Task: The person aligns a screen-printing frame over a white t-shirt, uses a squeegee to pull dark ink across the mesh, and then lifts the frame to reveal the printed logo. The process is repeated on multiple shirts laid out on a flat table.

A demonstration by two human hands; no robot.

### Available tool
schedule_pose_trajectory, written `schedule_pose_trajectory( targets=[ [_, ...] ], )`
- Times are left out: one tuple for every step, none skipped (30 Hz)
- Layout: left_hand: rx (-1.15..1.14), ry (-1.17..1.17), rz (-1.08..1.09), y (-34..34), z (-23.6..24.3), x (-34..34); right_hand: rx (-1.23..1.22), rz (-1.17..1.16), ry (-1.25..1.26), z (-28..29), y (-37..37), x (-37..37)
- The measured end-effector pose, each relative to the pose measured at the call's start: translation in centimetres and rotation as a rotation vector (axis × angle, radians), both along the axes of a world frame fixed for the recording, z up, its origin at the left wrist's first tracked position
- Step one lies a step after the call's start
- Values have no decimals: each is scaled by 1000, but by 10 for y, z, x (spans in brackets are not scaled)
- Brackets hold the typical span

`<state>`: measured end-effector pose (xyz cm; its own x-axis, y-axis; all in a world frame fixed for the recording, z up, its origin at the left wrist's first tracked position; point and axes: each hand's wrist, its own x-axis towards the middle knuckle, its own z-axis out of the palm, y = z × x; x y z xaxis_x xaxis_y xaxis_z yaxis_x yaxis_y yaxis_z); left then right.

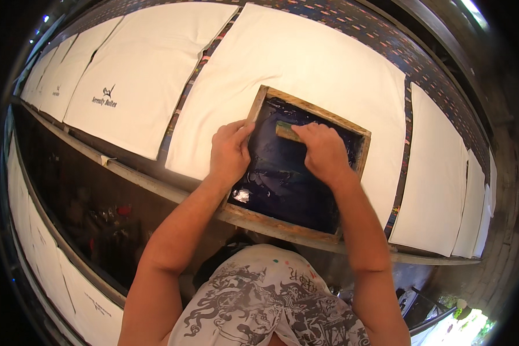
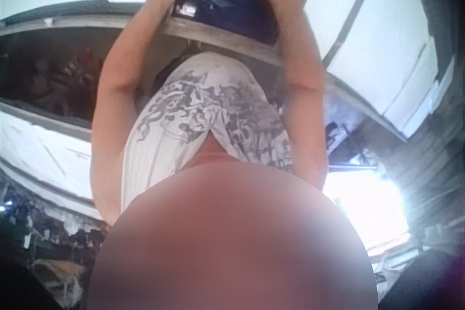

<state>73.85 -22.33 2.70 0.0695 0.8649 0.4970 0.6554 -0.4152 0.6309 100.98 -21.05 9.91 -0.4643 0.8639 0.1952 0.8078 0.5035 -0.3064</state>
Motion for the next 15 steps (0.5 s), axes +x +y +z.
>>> schedule_pose_trajectory(
  targets=[
    [0,4,7,-3,-1,-2,17,12,-23,-3,-15,-9],
    [-14,13,14,-3,0,-1,32,18,-49,-6,-29,-14],
    [-28,21,19,-4,0,-1,28,28,-49,-10,-44,-19],
    [-32,28,31,-5,1,-2,34,46,-50,-14,-59,-24],
    [-41,19,28,-4,1,-2,47,57,-51,-15,-72,-27],
    [-49,10,26,-5,1,-2,45,55,-54,-15,-85,-31],
    [-54,-2,25,-5,2,-3,46,56,-60,-13,-96,-35],
    [-54,-5,27,-4,3,-2,52,52,-65,-11,-104,-37],
    [-54,-8,31,-3,2,-1,41,59,-64,-10,-110,-39],
    [-52,-10,30,-2,1,0,32,62,-62,-8,-115,-39],
    [-51,-15,29,-1,0,0,23,66,-60,-6,-118,-39],
    [-52,-21,30,-1,-2,0,20,73,-44,-3,-118,-38],
    [-54,-23,31,-1,-2,-1,-11,89,-24,2,-115,-37],
    [-50,-26,31,-1,-2,-1,-42,108,-5,10,-109,-35],
    [-48,-30,34,0,-2,-1,-75,128,15,16,-101,-32]
  ],
)
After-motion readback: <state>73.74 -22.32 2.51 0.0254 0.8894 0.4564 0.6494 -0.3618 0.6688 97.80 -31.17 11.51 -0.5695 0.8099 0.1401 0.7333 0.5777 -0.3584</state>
